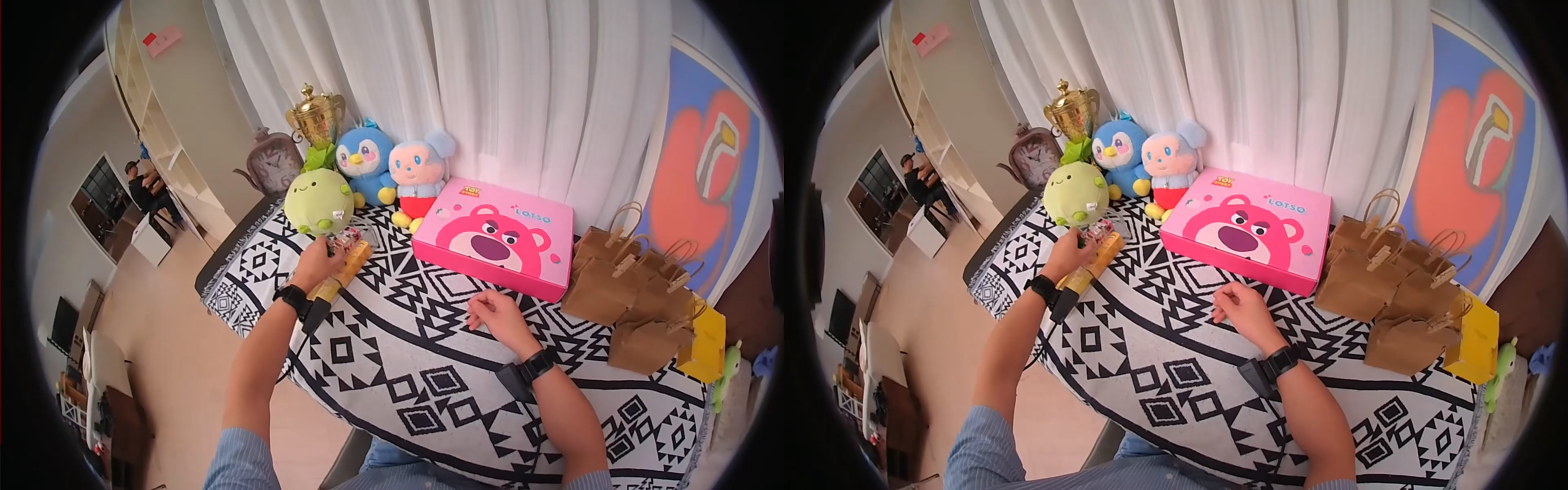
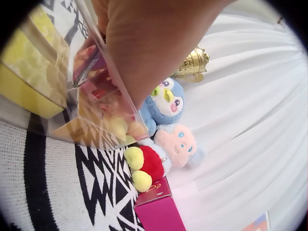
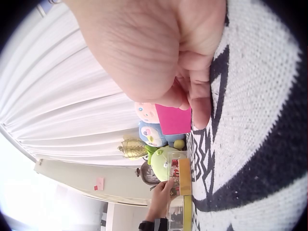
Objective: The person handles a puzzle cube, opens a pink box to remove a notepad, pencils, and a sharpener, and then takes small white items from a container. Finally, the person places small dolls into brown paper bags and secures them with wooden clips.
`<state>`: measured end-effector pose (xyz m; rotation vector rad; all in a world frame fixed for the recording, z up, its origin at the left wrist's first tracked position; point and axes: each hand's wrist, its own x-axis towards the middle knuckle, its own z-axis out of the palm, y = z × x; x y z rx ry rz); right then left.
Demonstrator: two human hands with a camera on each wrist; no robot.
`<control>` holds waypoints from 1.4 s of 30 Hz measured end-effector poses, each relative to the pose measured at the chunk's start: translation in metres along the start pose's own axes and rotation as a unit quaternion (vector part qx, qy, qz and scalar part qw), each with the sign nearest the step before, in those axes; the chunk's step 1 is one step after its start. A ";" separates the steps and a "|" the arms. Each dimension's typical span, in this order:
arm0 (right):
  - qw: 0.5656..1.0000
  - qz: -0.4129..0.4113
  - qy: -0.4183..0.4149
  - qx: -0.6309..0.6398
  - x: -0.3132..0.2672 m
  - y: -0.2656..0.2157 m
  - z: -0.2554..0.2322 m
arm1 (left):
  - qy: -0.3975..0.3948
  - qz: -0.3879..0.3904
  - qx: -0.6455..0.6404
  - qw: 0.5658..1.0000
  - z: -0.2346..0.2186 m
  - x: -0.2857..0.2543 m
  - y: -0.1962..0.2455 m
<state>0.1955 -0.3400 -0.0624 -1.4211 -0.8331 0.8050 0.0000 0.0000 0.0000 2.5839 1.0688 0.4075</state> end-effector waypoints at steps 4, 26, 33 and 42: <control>1.000 -0.014 0.003 0.018 0.003 0.005 0.000 | 0.015 0.004 0.006 1.000 -0.001 -0.003 -0.001; 1.000 0.005 -0.004 0.013 0.002 0.005 -0.001 | 0.227 0.049 -0.067 0.970 -0.014 -0.029 0.036; 1.000 0.008 -0.010 -0.003 0.004 0.000 -0.002 | 0.174 0.154 -0.214 0.949 0.002 -0.075 0.098; 0.967 0.026 0.023 0.253 0.000 -0.007 -0.009 | -0.223 0.202 -0.407 0.862 0.072 -0.099 0.165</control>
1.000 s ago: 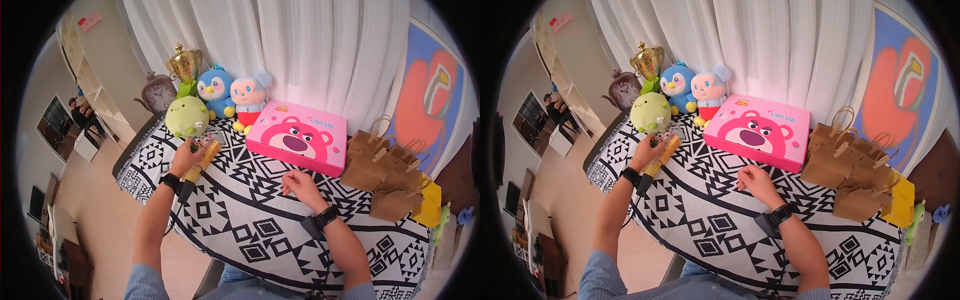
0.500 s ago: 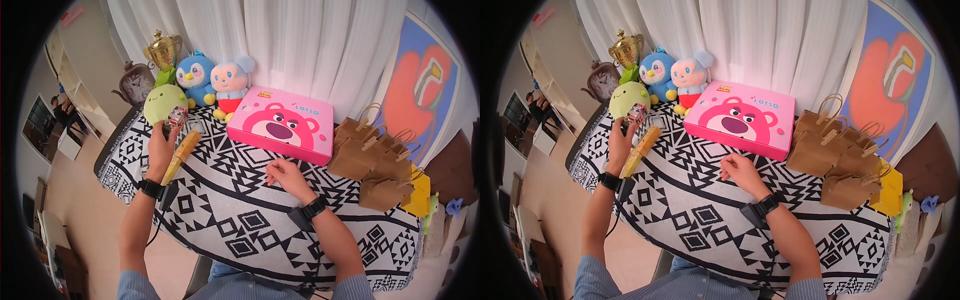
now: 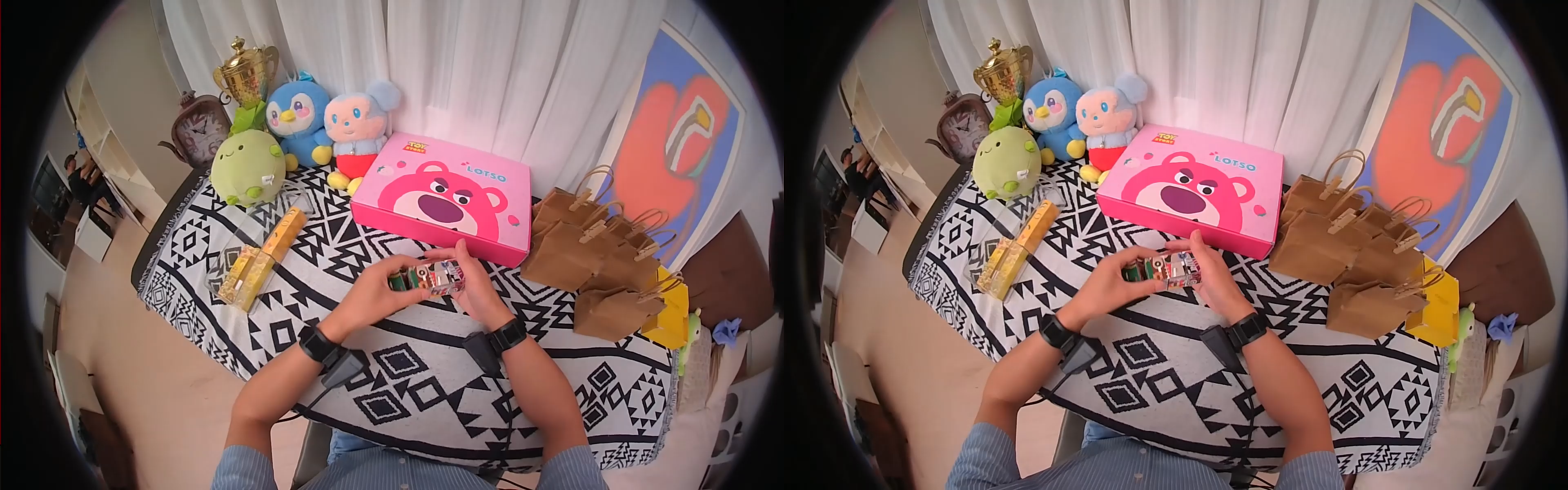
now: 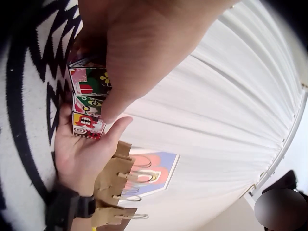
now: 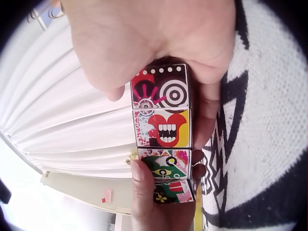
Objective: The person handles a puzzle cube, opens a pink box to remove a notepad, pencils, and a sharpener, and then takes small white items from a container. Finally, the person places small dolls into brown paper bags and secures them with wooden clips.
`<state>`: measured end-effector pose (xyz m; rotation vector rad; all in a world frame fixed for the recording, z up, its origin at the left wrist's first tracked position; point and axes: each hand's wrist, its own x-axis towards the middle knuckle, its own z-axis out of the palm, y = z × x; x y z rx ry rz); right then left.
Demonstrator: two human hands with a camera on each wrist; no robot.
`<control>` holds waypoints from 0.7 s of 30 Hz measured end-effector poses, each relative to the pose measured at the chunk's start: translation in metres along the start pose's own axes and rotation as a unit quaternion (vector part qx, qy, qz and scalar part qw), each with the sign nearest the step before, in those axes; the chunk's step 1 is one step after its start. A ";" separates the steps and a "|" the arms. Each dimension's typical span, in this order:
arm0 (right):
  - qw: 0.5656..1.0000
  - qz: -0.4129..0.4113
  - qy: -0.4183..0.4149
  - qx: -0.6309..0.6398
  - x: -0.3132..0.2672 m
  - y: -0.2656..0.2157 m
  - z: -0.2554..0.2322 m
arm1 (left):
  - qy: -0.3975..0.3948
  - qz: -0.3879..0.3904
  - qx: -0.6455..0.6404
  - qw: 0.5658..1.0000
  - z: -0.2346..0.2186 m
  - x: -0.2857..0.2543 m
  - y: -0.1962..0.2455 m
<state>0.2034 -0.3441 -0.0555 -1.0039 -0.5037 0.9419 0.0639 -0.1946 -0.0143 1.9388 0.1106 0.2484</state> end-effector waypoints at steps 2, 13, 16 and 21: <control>0.999 0.021 -0.013 0.031 -0.005 -0.007 0.001 | -0.007 -0.013 -0.123 0.992 -0.002 0.011 -0.008; 0.999 0.000 0.007 -0.052 0.000 -0.002 0.008 | 0.059 -0.084 -0.330 0.938 -0.016 0.012 -0.042; 0.998 -0.009 0.000 -0.068 0.002 0.001 0.008 | 0.105 -0.038 -0.217 0.970 -0.022 0.016 -0.053; 0.998 0.007 0.025 -0.063 0.001 0.002 0.004 | 0.123 -0.084 -0.213 0.966 -0.031 0.013 -0.044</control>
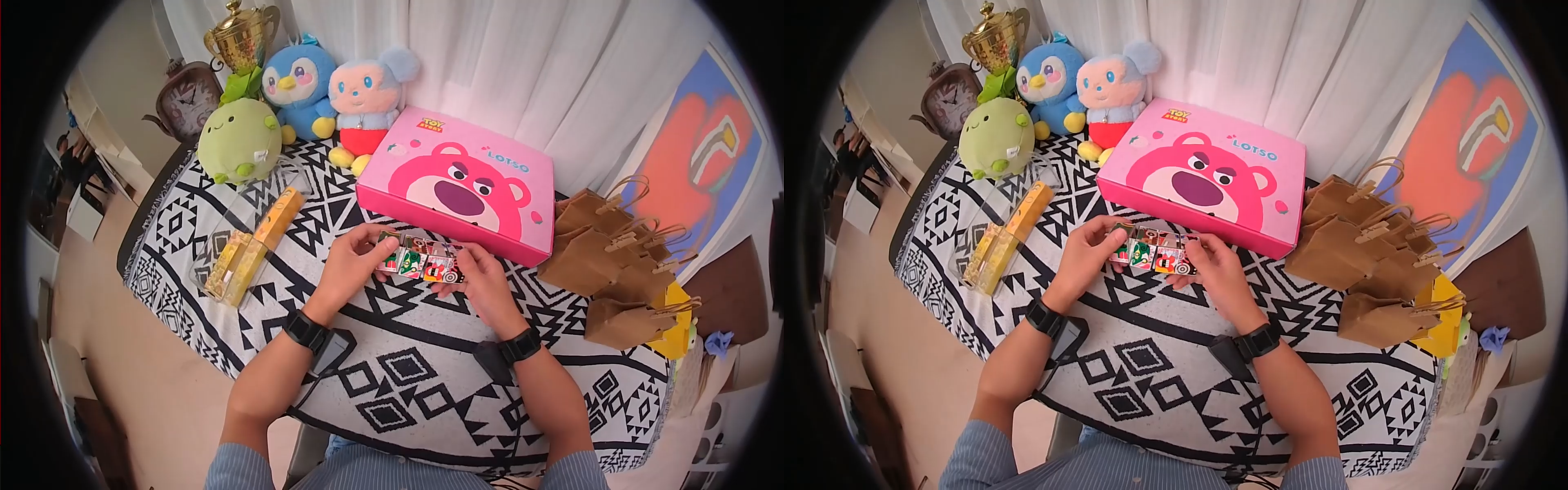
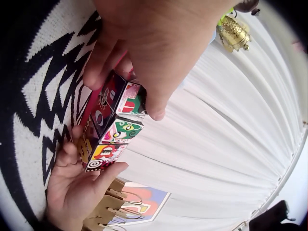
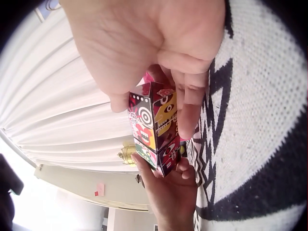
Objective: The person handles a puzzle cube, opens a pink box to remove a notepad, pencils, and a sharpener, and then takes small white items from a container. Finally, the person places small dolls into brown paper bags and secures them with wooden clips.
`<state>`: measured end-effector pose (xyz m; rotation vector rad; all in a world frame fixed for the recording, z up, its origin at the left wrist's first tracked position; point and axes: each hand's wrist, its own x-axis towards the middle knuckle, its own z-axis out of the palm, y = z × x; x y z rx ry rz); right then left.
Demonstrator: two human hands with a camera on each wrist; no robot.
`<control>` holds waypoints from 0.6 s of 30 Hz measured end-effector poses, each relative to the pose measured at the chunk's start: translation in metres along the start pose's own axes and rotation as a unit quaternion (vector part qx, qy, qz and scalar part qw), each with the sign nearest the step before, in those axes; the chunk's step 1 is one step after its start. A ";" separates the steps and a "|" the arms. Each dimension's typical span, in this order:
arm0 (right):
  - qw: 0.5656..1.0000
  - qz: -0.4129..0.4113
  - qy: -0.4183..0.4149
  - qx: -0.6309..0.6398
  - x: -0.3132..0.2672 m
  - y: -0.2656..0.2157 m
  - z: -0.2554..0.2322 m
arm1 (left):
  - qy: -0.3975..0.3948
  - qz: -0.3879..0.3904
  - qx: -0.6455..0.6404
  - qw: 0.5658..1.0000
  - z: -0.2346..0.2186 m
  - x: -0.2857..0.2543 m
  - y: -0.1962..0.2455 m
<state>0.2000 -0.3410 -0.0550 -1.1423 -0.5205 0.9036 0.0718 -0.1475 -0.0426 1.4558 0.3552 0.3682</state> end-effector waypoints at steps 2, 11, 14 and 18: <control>1.000 0.005 -0.001 -0.013 -0.002 0.002 0.001 | -0.006 -0.027 0.055 0.998 -0.001 -0.003 0.004; 0.998 0.048 0.005 -0.034 -0.006 -0.011 0.007 | -0.066 0.062 0.034 0.995 0.000 -0.006 -0.001; 0.998 0.050 0.033 0.001 -0.006 -0.011 0.006 | -0.126 0.058 -0.001 0.990 0.010 -0.017 0.011; 0.999 0.024 -0.016 0.033 -0.007 -0.011 0.003 | -0.115 0.050 0.001 0.992 0.014 -0.018 0.013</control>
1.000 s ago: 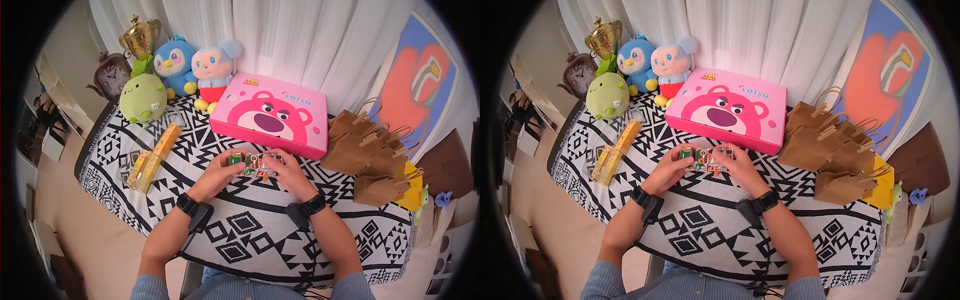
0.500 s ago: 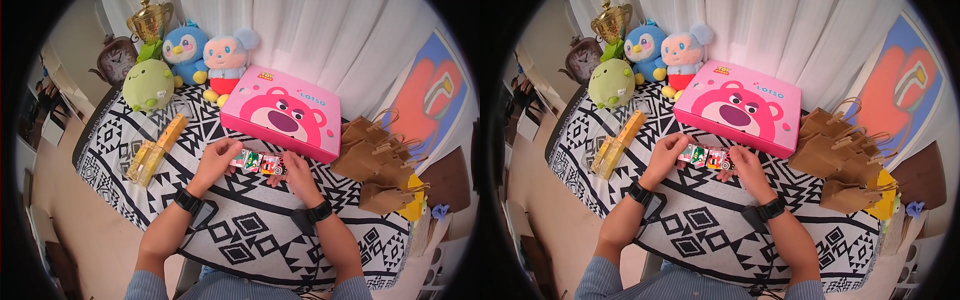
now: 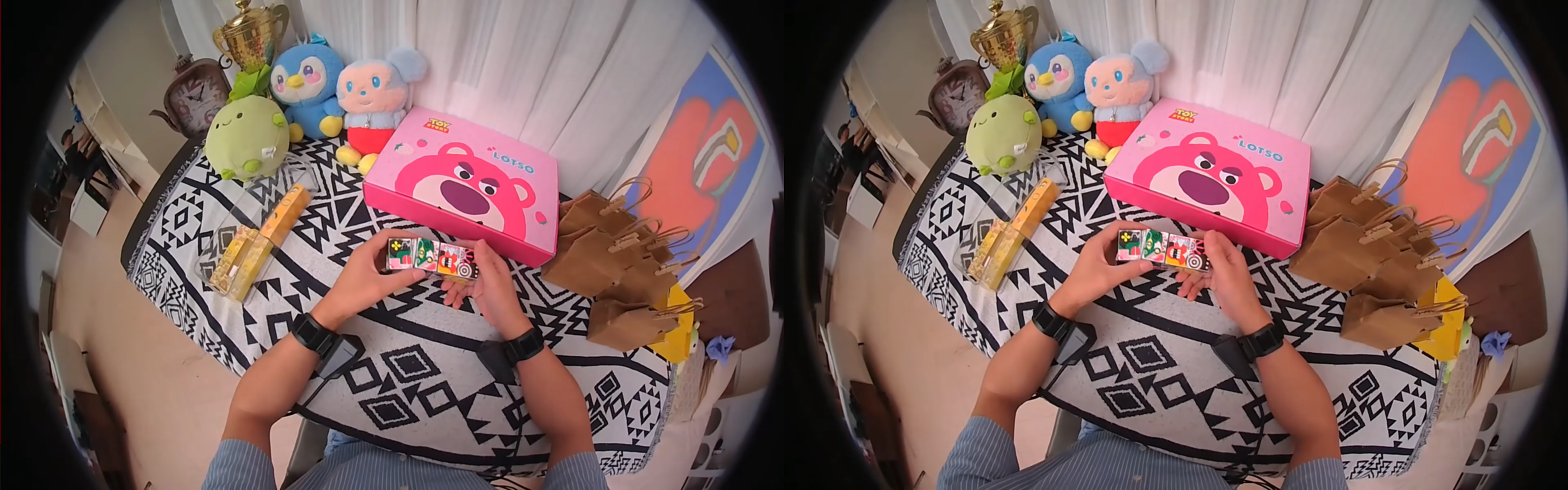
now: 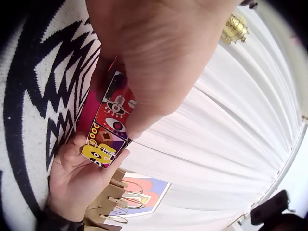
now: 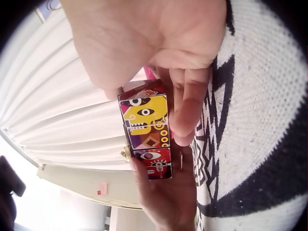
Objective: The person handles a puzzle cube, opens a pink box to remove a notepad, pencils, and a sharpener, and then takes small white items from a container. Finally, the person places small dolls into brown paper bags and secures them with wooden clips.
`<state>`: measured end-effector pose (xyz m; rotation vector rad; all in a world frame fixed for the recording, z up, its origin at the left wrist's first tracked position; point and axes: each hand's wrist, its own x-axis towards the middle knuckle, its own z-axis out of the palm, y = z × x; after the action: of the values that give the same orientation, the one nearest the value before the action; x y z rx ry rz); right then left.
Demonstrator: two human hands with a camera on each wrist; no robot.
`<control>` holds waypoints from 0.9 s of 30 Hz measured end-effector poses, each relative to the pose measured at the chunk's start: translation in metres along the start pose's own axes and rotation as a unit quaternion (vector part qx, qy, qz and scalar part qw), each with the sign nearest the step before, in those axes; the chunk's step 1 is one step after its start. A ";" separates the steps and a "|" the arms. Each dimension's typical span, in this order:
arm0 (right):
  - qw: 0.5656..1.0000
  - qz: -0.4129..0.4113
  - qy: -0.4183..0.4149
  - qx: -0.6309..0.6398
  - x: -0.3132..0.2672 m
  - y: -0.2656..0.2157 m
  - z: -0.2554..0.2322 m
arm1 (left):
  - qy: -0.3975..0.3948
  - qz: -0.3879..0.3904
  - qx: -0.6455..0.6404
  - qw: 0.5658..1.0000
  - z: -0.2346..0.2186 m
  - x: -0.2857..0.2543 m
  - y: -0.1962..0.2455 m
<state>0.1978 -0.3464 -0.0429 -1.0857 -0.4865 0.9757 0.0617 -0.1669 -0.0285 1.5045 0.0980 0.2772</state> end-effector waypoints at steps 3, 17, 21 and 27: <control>0.996 -0.053 -0.015 -0.072 0.003 0.008 0.003 | 0.029 -0.027 -0.030 0.999 -0.004 0.001 0.001; 0.994 -0.049 0.023 -0.091 0.000 0.005 0.000 | 0.086 -0.150 -0.076 0.982 -0.010 0.005 -0.012; 0.993 -0.073 0.018 -0.095 0.000 0.005 0.003 | 0.103 -0.163 -0.045 0.980 -0.012 0.006 -0.014; 0.989 -0.083 0.004 -0.119 0.001 0.006 0.000 | 0.159 -0.162 -0.091 0.970 -0.010 0.008 -0.012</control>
<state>0.1960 -0.3448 -0.0485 -1.2408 -0.6888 0.7798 0.0687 -0.1554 -0.0401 1.2281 0.5548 0.2542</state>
